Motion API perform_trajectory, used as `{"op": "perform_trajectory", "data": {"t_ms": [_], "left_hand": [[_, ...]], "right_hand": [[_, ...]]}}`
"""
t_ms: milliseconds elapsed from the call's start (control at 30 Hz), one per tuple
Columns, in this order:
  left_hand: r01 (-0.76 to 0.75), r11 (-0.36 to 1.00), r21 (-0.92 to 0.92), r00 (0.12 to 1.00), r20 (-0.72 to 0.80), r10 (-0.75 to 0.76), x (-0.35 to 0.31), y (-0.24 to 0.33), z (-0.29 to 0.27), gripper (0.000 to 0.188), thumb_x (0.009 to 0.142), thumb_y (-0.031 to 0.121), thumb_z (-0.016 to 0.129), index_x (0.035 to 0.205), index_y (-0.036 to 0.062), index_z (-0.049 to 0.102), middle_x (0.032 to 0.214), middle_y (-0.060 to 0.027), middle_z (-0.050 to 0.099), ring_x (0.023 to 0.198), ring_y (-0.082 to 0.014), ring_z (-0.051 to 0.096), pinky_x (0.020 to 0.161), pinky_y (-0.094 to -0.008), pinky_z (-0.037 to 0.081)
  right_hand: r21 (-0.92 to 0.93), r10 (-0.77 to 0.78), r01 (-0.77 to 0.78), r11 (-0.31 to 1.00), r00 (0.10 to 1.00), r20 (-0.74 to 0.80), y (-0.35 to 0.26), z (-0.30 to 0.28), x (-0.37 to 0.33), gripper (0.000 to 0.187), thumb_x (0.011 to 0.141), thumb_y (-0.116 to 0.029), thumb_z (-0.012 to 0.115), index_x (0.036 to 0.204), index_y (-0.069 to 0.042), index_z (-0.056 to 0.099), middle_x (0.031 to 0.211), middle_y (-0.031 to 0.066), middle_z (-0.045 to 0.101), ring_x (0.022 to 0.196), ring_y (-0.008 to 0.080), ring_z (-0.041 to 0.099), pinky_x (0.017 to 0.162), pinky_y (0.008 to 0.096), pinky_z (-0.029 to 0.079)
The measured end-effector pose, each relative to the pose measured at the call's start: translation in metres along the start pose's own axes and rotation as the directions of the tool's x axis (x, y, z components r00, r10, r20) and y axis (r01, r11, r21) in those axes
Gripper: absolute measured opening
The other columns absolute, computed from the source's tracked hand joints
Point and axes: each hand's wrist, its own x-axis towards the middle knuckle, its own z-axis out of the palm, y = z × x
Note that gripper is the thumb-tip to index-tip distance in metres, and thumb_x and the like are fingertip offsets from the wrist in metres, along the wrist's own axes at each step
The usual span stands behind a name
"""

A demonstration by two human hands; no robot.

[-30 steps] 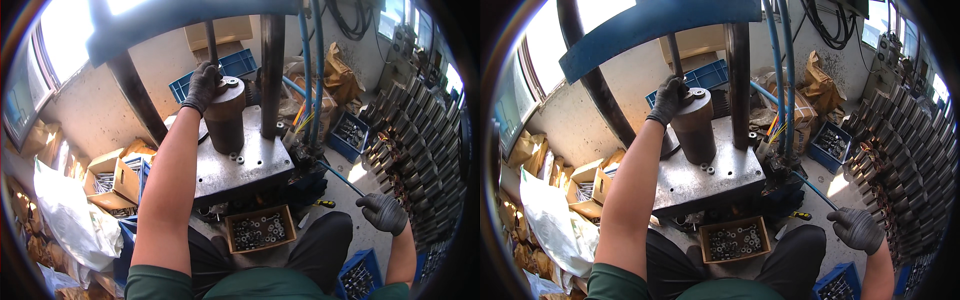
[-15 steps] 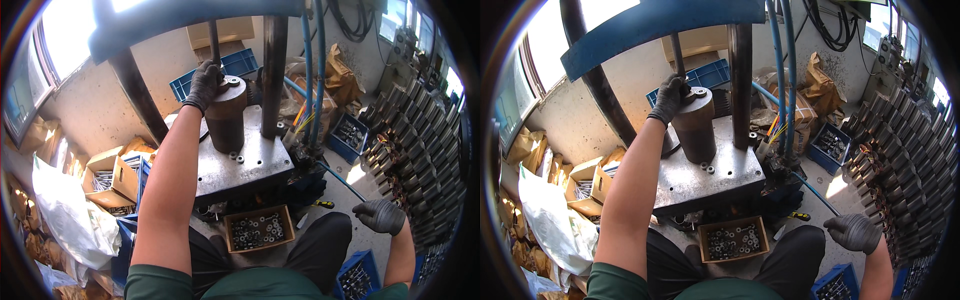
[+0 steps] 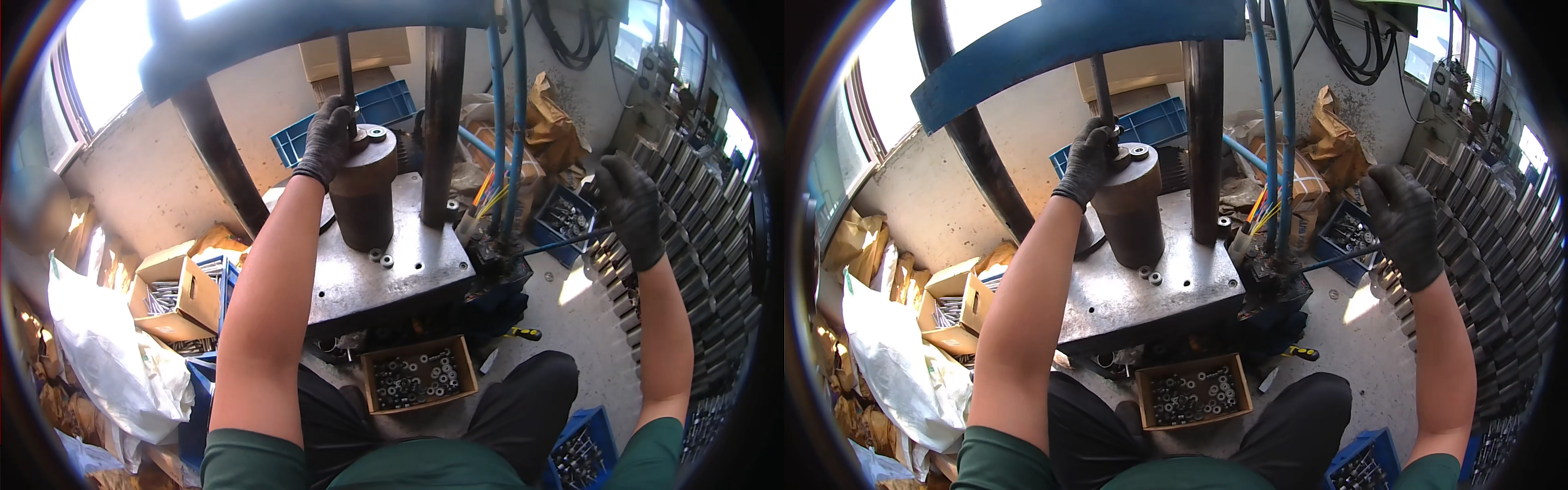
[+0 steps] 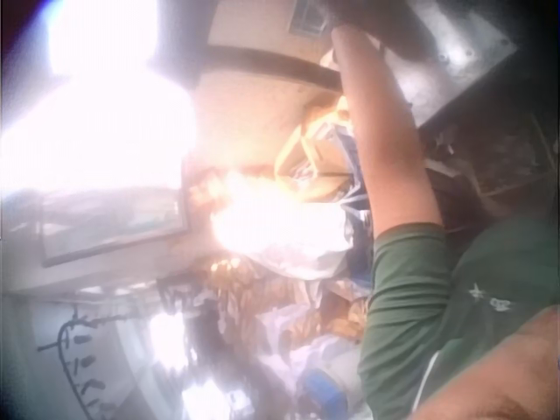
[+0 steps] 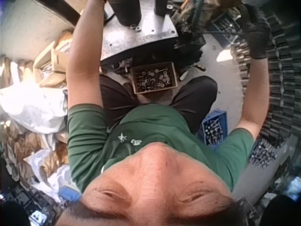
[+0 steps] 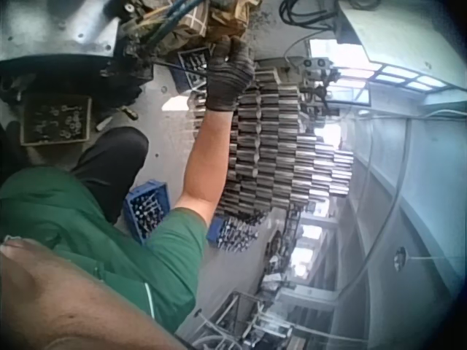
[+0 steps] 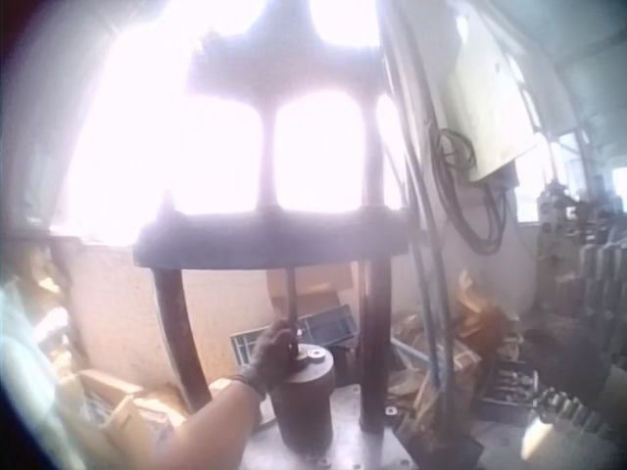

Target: Operating a manual press machine to assemble metal parts.

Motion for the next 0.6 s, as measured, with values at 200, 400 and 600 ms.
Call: {"op": "perform_trajectory", "data": {"t_ms": [200,400,600], "left_hand": [[-0.148,0.988,-0.038,0.985,-0.091,0.144,-0.008,0.001,0.007,0.034,0.096,0.014,0.053,0.125,0.0032,0.068,0.100,-0.0075,0.067,0.086,-0.0165,0.064,0.081,-0.0317,0.055],[-0.279,0.958,0.065,0.855,-0.438,0.279,-0.016,0.002,-0.002,0.031,0.098,0.011,0.057,0.124,-0.0026,0.069,0.098,-0.0091,0.074,0.087,-0.0193,0.070,0.088,-0.0338,0.057],[-0.170,0.950,0.262,0.911,-0.326,0.252,-0.015,0.016,0.010,0.028,0.100,0.024,0.063,0.116,0.0036,0.074,0.094,-0.0065,0.074,0.081,-0.0157,0.068,0.076,-0.0319,0.054]], "right_hand": [[0.056,0.080,-0.083,0.995,0.996,0.046,0.012,0.024,0.050,0.041,0.108,-0.038,0.069,0.111,0.003,0.074,0.095,0.0144,0.076,0.086,0.0185,0.068,0.083,0.0362,0.054],[0.054,0.118,-0.126,0.991,0.984,0.134,0.031,0.030,0.055,0.041,0.107,-0.038,0.067,0.111,0.002,0.075,0.092,0.0169,0.077,0.086,0.0249,0.073,0.083,0.0386,0.056],[-0.167,0.119,-0.093,0.982,0.982,0.148,0.038,0.028,0.057,0.031,0.098,-0.028,0.066,0.111,-0.002,0.077,0.096,0.0224,0.077,0.093,0.0390,0.076,0.087,0.0458,0.058]]}}
